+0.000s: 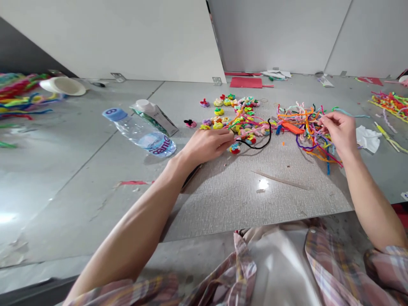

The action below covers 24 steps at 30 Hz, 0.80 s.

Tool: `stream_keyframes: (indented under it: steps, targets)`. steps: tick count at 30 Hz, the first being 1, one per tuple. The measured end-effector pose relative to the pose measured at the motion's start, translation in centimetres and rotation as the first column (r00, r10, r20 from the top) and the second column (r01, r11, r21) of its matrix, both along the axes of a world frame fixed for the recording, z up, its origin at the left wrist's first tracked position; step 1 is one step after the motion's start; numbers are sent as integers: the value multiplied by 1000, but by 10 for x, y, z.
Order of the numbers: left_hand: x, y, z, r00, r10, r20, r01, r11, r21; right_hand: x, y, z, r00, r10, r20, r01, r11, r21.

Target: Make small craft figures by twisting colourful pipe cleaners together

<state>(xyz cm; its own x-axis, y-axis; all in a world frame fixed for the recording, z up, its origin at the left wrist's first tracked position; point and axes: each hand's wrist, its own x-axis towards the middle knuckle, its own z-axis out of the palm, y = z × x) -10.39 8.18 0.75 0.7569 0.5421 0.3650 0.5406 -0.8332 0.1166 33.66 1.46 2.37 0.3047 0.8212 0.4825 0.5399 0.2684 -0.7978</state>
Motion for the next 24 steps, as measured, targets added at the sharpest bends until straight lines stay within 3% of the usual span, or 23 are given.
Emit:
stream_keyframes:
  steps: [4,9,13,19,24]
  targets:
    - [7,-6,-2,998,-24,-55,26,999,47,16,-2,6,963,-78,257,82,997,-6]
    - [9,-10,-4,995,-13,-96,22,995,100,7,-8,0,843,103,528,76,949,-306]
    - [9,-11,-4,992,8,-125,7,993,120,6,-10,-10,778,163,607,116,912,-394]
    - [22,-21,-8,974,-116,-197,146,978,147,24,-4,-18,695,30,718,266,917,-296]
    - [28,-25,-13,958,-148,-247,192,968,164,29,0,-23,667,18,745,261,931,-256]
